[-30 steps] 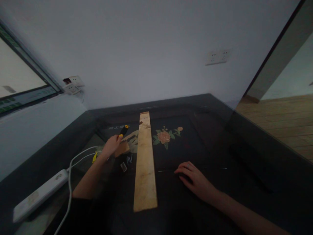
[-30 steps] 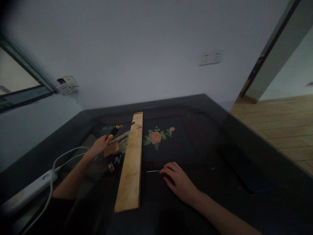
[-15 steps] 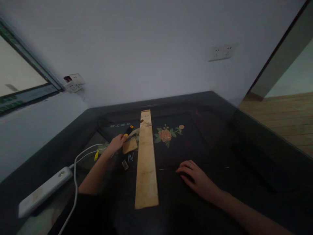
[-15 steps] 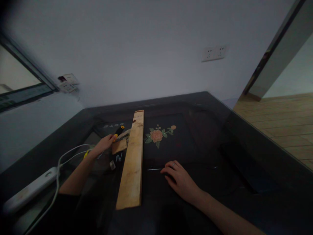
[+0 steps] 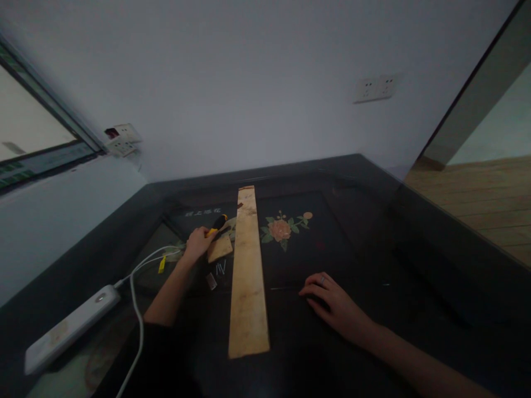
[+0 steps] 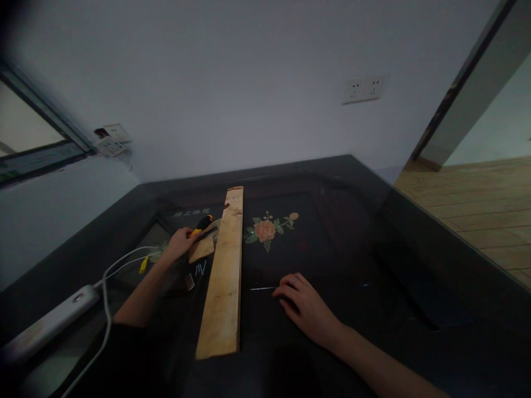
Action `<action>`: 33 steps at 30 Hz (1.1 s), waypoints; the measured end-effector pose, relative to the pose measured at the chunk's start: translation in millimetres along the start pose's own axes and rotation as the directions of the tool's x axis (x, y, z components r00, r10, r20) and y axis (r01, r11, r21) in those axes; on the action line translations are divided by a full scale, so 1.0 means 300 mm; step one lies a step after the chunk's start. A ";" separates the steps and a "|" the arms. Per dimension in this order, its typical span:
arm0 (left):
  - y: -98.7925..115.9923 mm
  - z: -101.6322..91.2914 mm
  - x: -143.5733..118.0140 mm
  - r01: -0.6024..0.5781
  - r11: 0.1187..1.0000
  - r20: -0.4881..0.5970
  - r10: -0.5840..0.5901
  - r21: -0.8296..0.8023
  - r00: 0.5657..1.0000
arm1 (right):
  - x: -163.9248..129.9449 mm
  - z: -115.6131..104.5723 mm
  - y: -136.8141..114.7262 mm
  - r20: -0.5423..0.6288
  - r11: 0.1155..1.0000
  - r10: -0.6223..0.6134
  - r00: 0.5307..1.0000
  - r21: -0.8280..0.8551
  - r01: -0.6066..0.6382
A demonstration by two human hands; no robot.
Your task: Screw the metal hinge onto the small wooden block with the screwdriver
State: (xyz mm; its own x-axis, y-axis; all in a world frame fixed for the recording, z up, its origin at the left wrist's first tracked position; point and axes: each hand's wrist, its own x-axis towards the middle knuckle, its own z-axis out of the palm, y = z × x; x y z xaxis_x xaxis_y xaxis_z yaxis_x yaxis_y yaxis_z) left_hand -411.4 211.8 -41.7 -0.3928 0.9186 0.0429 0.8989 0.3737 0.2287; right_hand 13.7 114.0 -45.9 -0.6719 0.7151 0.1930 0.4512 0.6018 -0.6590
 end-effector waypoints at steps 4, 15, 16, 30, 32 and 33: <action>0.002 0.012 0.007 -0.001 1.000 -0.018 0.001 0.000 1.000 | 0.001 -0.003 -0.005 -0.011 1.000 0.000 1.000 -0.005 -0.001; 0.023 0.012 -0.014 0.004 1.000 -0.032 -0.004 0.020 0.999 | 0.002 0.004 0.000 -0.009 1.000 0.009 1.000 -0.019 -0.009; 0.025 0.008 -0.017 0.002 1.000 -0.032 -0.002 0.024 0.999 | 0.002 0.005 0.001 -0.006 1.000 0.010 1.000 -0.023 -0.010; 0.041 -0.039 -0.037 -0.019 0.995 -0.018 0.021 0.097 1.000 | 0.005 0.005 0.001 0.006 0.999 0.017 1.000 -0.030 -0.017; 0.042 -0.050 -0.038 -0.022 0.995 -0.028 0.025 0.099 0.999 | 0.008 0.004 -0.001 0.011 0.999 0.020 1.000 -0.035 -0.019; 0.044 -0.059 -0.041 -0.025 0.995 -0.042 0.030 0.102 0.999 | 0.010 0.003 -0.002 0.015 0.999 0.023 1.000 -0.037 -0.022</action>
State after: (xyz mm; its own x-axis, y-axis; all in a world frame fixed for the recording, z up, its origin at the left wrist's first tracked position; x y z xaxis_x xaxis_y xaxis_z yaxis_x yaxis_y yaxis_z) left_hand -398.1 203.3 -22.1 -0.3738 0.9231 0.0903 0.9236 0.3615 0.1276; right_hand 10.9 115.5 -45.6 -0.6701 0.7232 0.1668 0.4876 0.5984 -0.6358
